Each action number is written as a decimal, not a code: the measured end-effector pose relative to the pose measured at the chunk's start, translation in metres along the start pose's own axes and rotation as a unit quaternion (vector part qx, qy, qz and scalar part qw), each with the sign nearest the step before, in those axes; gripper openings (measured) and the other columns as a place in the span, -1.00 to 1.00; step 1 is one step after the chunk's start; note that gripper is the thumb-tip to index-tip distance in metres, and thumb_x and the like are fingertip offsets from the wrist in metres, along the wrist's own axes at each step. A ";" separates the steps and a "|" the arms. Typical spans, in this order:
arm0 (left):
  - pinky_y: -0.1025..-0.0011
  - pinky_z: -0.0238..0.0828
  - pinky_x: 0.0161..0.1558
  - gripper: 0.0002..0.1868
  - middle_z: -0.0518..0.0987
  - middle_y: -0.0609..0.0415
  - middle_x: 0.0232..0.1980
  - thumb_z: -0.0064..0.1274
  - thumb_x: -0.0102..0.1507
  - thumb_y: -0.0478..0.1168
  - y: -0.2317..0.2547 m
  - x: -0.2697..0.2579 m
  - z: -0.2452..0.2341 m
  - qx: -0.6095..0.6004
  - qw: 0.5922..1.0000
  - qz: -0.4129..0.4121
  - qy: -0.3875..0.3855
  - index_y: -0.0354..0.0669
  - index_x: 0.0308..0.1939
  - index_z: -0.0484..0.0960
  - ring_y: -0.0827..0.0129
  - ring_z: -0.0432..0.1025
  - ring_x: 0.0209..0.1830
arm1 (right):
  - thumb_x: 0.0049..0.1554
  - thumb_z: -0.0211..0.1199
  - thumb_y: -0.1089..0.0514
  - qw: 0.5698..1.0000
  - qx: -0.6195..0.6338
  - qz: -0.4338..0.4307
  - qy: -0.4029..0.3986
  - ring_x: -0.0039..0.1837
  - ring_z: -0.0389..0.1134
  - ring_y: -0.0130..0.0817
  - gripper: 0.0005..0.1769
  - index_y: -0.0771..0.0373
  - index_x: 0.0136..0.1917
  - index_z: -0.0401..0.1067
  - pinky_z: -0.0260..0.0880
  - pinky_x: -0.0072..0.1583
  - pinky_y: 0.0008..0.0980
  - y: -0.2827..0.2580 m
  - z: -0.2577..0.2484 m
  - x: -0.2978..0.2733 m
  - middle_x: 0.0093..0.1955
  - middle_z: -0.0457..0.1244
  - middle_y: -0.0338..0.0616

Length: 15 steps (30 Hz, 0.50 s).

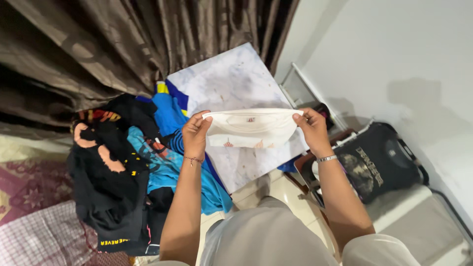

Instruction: The person folds a white t-shirt and a black t-shirt on a small table. They then place the folded white t-shirt into an open suitcase on the floor. The person continues to fold the black t-shirt on the table.

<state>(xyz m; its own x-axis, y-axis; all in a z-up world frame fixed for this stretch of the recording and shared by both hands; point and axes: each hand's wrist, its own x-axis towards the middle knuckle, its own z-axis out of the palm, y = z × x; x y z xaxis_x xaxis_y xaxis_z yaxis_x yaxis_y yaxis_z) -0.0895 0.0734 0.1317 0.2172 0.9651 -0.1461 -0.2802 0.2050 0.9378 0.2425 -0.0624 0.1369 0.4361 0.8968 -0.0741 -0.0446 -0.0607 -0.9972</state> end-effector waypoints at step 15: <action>0.55 0.46 -0.10 -0.77 0.68 0.10 -0.17 0.12 0.34 -0.33 -0.023 -0.019 0.231 0.127 0.971 -0.020 -0.200 -0.33 0.06 0.64 0.55 0.51 -0.20 | 0.27 0.34 0.16 0.979 -0.080 -0.029 0.185 -0.14 0.20 -0.69 -0.82 0.33 0.04 0.49 0.22 -0.10 -0.61 -0.016 -0.208 -0.120 -0.18 0.29 -0.39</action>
<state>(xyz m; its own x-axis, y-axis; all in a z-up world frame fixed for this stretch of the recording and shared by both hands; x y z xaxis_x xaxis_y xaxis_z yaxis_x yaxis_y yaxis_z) 0.1286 0.0125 0.1852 0.5833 0.8063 -0.0983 -0.0345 0.1455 0.9888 0.3777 -0.2596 0.1593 0.7310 0.6822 0.0132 0.1185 -0.1079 -0.9871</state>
